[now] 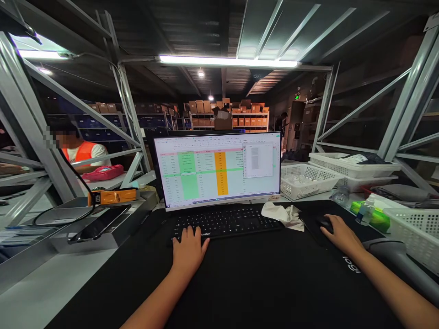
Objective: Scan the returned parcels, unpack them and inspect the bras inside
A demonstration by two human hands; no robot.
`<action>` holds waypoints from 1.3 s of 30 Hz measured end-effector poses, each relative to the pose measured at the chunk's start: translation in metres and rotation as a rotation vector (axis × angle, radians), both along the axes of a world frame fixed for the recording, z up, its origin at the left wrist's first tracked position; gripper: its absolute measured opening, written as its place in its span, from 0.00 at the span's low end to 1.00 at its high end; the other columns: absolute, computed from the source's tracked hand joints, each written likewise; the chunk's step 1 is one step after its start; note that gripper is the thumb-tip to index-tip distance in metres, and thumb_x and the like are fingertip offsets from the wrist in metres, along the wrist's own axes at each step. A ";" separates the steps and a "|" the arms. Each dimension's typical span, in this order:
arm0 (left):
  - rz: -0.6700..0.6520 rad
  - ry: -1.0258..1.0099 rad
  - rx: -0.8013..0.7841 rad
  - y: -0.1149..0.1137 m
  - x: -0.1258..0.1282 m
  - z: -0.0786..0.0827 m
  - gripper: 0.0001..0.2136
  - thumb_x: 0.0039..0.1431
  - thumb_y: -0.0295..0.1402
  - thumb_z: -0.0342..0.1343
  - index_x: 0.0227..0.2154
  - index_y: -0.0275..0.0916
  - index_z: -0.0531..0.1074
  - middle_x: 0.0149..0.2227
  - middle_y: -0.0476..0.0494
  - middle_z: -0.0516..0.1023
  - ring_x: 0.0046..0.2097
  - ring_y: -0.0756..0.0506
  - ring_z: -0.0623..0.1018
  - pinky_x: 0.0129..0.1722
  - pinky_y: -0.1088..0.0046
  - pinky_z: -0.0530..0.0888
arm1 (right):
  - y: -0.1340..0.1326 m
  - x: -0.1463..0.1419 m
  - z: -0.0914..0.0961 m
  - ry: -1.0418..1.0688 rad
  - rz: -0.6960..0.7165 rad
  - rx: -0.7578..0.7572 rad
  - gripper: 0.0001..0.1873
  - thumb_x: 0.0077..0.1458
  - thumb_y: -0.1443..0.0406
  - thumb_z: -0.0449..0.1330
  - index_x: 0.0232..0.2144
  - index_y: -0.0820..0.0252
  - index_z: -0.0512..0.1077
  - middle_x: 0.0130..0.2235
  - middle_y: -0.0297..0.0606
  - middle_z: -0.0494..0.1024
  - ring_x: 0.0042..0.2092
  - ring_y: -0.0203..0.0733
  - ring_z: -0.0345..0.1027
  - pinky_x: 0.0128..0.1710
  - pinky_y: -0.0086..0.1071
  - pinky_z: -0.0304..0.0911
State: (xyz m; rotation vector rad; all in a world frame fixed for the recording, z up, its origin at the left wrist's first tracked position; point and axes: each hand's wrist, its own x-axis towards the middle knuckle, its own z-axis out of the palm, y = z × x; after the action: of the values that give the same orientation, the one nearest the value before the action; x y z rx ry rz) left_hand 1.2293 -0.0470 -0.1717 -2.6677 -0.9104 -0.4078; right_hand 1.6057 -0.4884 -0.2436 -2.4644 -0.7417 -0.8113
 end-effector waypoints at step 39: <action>-0.008 -0.008 0.010 0.001 0.001 -0.001 0.27 0.70 0.44 0.42 0.62 0.31 0.66 0.63 0.22 0.66 0.64 0.28 0.66 0.57 0.40 0.67 | -0.002 0.002 -0.002 0.038 -0.024 -0.031 0.28 0.56 0.52 0.52 0.53 0.59 0.73 0.52 0.49 0.72 0.52 0.53 0.71 0.55 0.45 0.67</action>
State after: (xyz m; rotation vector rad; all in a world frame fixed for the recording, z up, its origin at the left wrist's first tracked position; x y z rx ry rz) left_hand 1.2300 -0.0458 -0.1725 -2.6634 -0.8982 -0.4242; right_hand 1.6075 -0.4901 -0.2453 -2.5134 -0.7176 -0.7649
